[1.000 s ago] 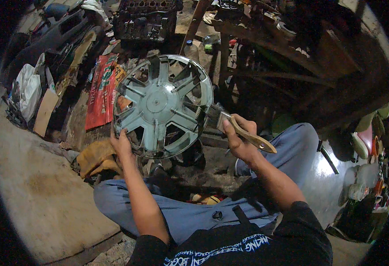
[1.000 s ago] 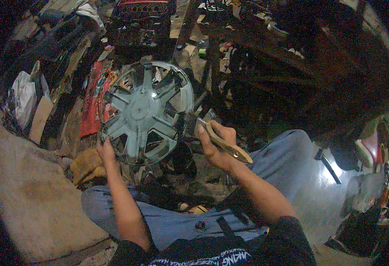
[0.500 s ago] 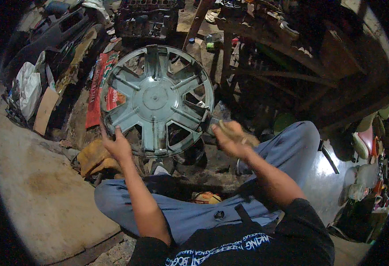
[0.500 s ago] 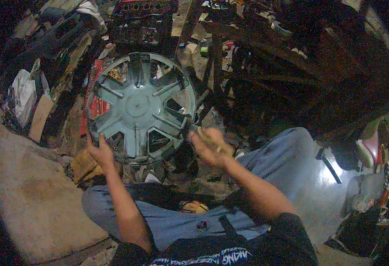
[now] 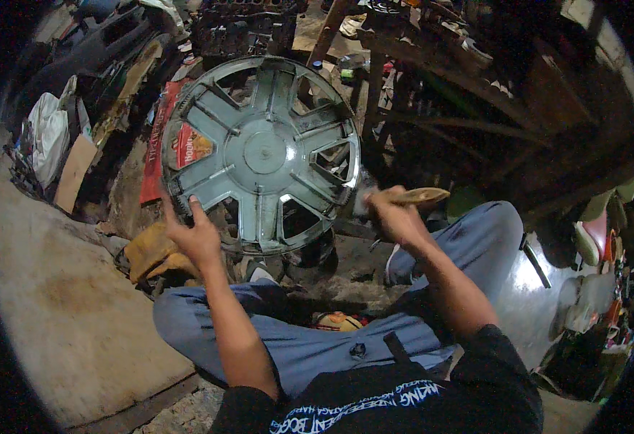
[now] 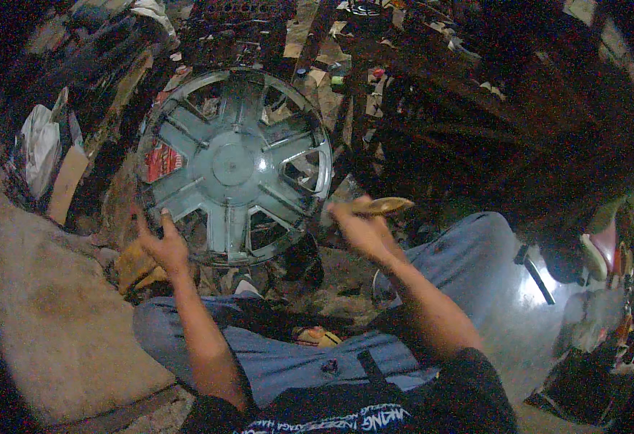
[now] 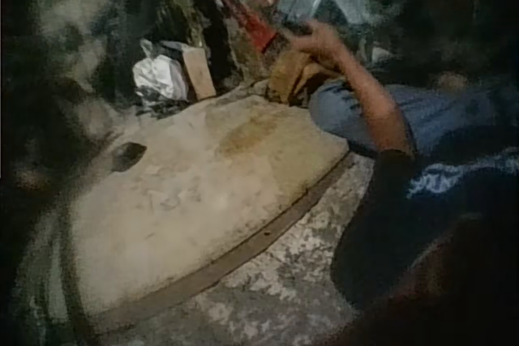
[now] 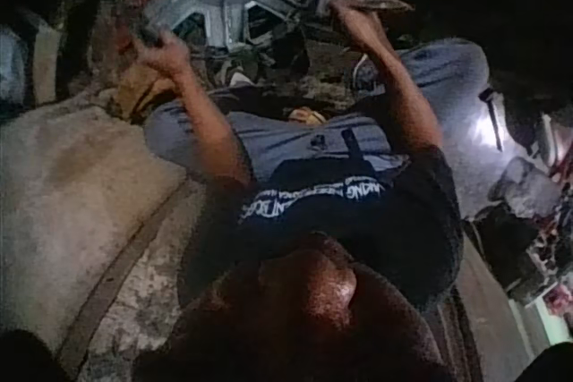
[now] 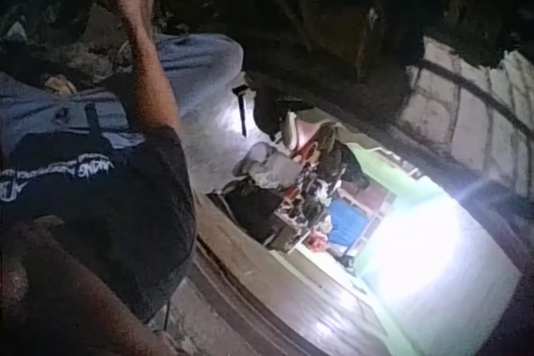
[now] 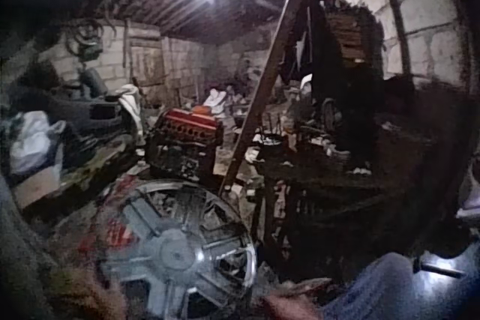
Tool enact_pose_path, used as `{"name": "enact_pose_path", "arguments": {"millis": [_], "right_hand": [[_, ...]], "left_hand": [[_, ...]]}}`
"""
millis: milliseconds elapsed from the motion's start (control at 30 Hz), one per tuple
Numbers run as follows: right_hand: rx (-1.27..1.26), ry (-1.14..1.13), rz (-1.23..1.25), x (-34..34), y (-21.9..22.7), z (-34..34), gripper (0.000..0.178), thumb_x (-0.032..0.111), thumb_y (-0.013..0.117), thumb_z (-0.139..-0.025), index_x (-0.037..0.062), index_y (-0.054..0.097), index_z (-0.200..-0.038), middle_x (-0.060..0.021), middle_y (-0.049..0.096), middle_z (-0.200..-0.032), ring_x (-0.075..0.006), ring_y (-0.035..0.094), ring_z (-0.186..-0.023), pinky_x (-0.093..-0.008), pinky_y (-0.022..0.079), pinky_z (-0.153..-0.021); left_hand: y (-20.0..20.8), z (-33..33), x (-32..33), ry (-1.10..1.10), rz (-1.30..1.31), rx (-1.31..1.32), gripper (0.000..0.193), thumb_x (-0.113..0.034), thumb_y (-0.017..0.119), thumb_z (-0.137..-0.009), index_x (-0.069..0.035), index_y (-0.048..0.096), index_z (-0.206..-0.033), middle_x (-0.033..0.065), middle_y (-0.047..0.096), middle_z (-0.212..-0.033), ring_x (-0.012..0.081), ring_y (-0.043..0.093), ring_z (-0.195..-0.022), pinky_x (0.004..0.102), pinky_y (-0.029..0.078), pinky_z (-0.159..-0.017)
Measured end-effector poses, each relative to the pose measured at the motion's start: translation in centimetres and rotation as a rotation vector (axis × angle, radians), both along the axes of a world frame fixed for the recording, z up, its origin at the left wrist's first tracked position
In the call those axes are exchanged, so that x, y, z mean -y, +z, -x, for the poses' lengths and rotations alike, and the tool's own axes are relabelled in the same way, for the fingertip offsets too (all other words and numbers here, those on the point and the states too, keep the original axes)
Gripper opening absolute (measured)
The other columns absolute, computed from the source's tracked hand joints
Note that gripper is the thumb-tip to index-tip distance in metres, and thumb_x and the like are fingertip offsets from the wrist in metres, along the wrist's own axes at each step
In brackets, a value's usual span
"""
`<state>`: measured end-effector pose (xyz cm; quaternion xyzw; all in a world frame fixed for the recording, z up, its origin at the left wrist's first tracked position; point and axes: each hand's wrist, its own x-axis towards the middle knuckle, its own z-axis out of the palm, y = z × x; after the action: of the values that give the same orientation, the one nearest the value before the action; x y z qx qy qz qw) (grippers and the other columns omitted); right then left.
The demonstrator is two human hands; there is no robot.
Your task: The person paints a metal wheel rim using a paintbrush and a small metal rod. They apply paint to the spokes and edges, then use the rod to scrape or smooth the surface. The person also pours a green liquid from a bottle onto the rim and wipes it with a cloth.
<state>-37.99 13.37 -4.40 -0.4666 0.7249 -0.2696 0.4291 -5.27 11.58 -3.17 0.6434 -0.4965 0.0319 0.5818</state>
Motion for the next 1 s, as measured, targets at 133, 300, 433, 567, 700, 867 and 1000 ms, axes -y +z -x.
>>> {"name": "enact_pose_path", "arguments": {"millis": [133, 300, 433, 567, 700, 867, 1000], "right_hand": [[-0.076, -0.113, 0.391, 0.4, -2.4, -0.8, 0.037, 0.042, 0.056, -0.089, 0.0064, 0.063, -0.082, -0.0083, 0.06, -0.071, -0.0226, 0.056, -0.065, -0.0372, 0.044, -0.062], [0.051, 0.35, -0.024, -2.6, -5.1, -2.8, 0.042, 0.042, 0.055, -0.089, 0.0006, 0.058, -0.089, -0.013, 0.058, -0.081, -0.0231, 0.057, -0.08, -0.0393, 0.043, -0.077], [-0.02, 0.072, 0.175, -0.9, -3.5, 0.5, 0.047, 0.045, 0.055, -0.088, 0.0002, 0.054, -0.101, -0.0155, 0.057, -0.087, -0.0221, 0.056, -0.087, -0.0359, 0.045, -0.076], [-0.435, 0.225, 0.358, -0.2, -2.6, -0.8, 0.04, 0.04, 0.057, -0.09, 0.0013, 0.053, -0.099, -0.013, 0.056, -0.087, -0.0199, 0.052, -0.089, -0.0363, 0.044, -0.073], [0.071, 0.171, -0.072, -2.5, -1.9, -2.7, 0.038, 0.039, 0.059, -0.089, 0.0022, 0.053, -0.092, -0.0125, 0.057, -0.089, -0.0194, 0.052, -0.086, -0.0338, 0.041, -0.075], [0.103, -0.136, 0.054, -0.4, -0.6, -0.3, 0.032, 0.034, 0.052, -0.094, 0.0025, 0.057, -0.088, -0.0142, 0.06, -0.082, -0.0274, 0.056, -0.074, -0.0416, 0.043, -0.067], [-0.104, 0.023, 0.239, -0.7, -1.3, -1.4, 0.043, 0.043, 0.052, -0.09, 0.0004, 0.058, -0.096, -0.0168, 0.058, -0.09, -0.0238, 0.056, -0.088, -0.0397, 0.042, -0.077]], "left_hand": [[0.0, 0.7, 0.0, -0.028, -0.02, -0.077, 0.053, -0.003, 0.058, -0.085, 0.006, 0.042, -0.135, 0.022, 0.051, -0.132, 0.029, 0.052, -0.118, 0.035, 0.035, -0.103], [-0.2, 0.8, 0.1, -0.015, 0.047, -0.076, 0.053, -0.005, 0.058, -0.085, 0.007, 0.042, -0.135, 0.0225, 0.051, -0.132, 0.0295, 0.051, -0.12, 0.0349, 0.033, -0.104], [-0.7, 0.6, 0.0, 0.065, -0.016, -0.024, 0.052, -0.005, 0.058, -0.086, 0.008, 0.043, -0.134, 0.0233, 0.05, -0.132, 0.0302, 0.05, -0.121, 0.0348, 0.034, -0.104], [-1.4, 0.3, 0.5, 0.014, 0.017, -0.077, 0.052, -0.01, 0.062, -0.086, 0.008, 0.045, -0.131, 0.0221, 0.054, -0.128, 0.0301, 0.052, -0.117, 0.0357, 0.036, -0.101], [-1.5, 0.1, 0.6, 0.057, -0.02, -0.18, 0.051, -0.013, 0.064, -0.086, 0.007, 0.047, -0.13, 0.0212, 0.055, -0.127, 0.0297, 0.054, -0.114, 0.0364, 0.038, -0.1], [-1.6, -0.3, 0.3, 0.044, -0.04, -0.16, 0.051, -0.015, 0.065, -0.086, 0.006, 0.047, -0.13, 0.0213, 0.053, -0.129, 0.0291, 0.053, -0.115, 0.0364, 0.038, -0.1], [-2.4, -0.5, 0.6, 0.032, -0.011, -0.149, 0.053, -0.016, 0.065, -0.086, 0.005, 0.047, -0.131, 0.0209, 0.053, -0.128, 0.0295, 0.052, -0.115, 0.0366, 0.037, -0.101]]}}
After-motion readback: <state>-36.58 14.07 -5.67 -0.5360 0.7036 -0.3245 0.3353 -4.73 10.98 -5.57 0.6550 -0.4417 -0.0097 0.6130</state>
